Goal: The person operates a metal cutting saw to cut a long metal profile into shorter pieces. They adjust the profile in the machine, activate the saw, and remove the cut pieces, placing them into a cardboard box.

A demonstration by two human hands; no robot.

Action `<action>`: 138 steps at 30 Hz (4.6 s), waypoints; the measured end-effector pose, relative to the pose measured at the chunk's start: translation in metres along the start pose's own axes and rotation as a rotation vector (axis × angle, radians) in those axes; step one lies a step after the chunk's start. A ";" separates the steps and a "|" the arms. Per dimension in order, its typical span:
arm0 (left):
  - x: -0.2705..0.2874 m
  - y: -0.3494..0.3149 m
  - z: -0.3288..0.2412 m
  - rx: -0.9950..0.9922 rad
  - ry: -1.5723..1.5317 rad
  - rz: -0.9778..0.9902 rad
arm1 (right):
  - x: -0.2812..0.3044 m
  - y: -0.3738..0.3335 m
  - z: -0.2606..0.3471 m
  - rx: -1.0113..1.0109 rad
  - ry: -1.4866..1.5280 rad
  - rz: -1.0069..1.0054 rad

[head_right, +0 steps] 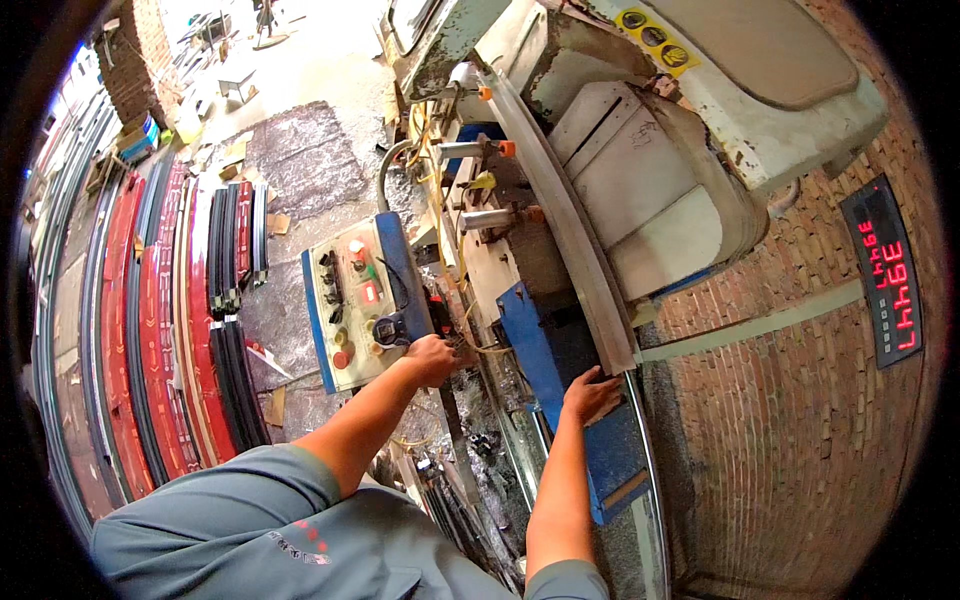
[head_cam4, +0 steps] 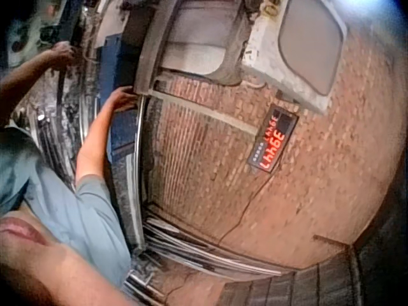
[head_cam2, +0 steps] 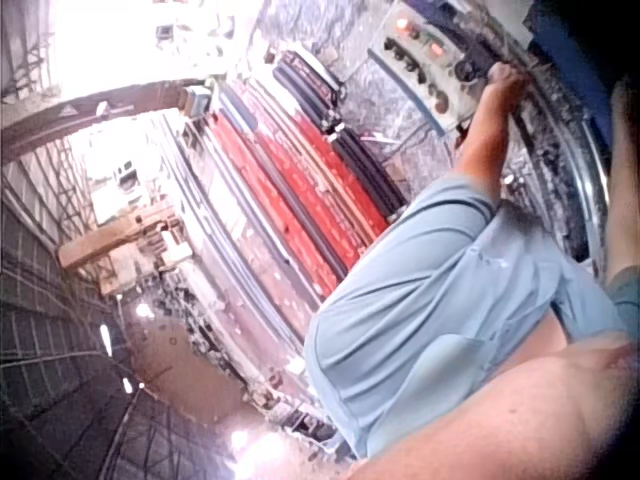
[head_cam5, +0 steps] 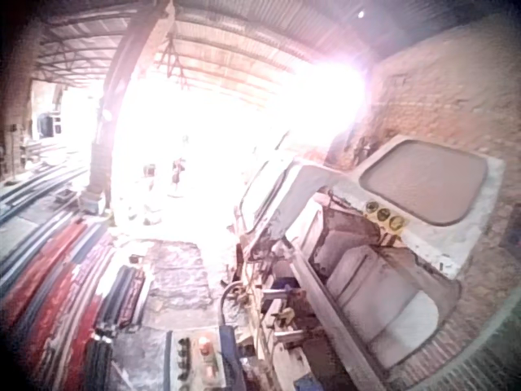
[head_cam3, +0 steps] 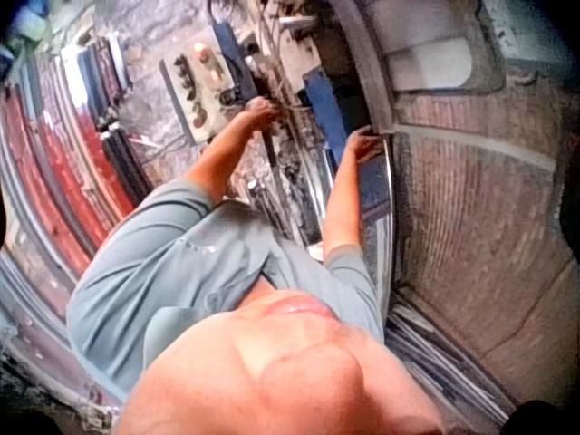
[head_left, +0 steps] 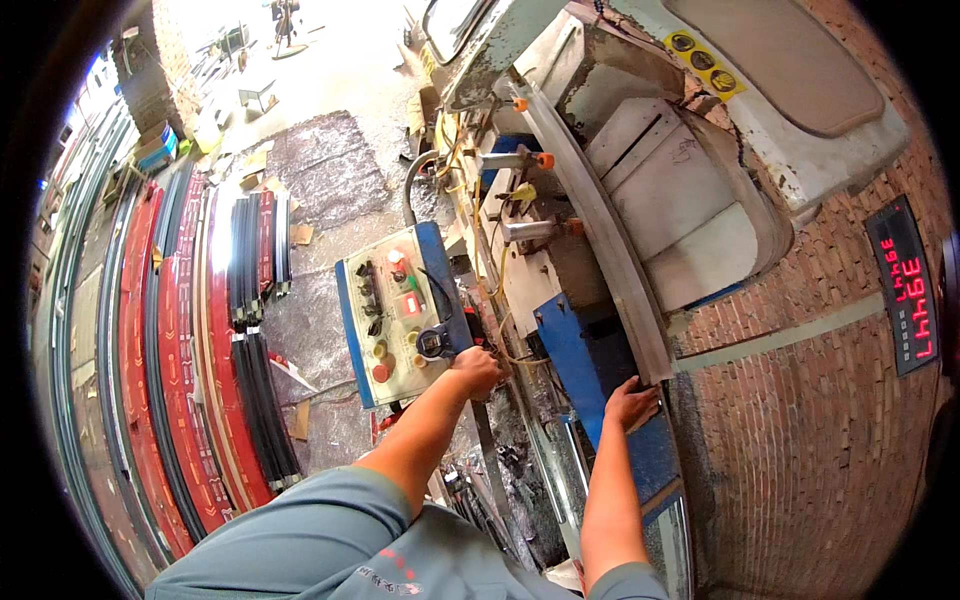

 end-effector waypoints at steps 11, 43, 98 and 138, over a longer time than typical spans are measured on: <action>0.028 -0.003 -0.003 0.030 -0.008 0.011 | 0.007 0.000 0.005 -0.039 0.086 0.055; 0.005 0.002 0.001 0.031 -0.003 0.020 | -0.002 0.000 0.002 0.050 0.074 -0.045; -0.013 0.006 0.001 -0.002 0.087 0.040 | -0.017 0.002 -0.007 0.067 0.072 -0.095; -0.014 0.005 0.000 0.015 0.092 0.055 | -0.011 0.003 -0.005 0.051 0.145 -0.097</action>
Point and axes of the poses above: each hand's wrist, its own y-axis towards the middle knuckle, its own x-axis out of the back of the hand, z = x × y, the point moved 4 cm from there along y, towards the middle knuckle, and after that the axes turned 15 degrees about -z, right-handed, at the moved point
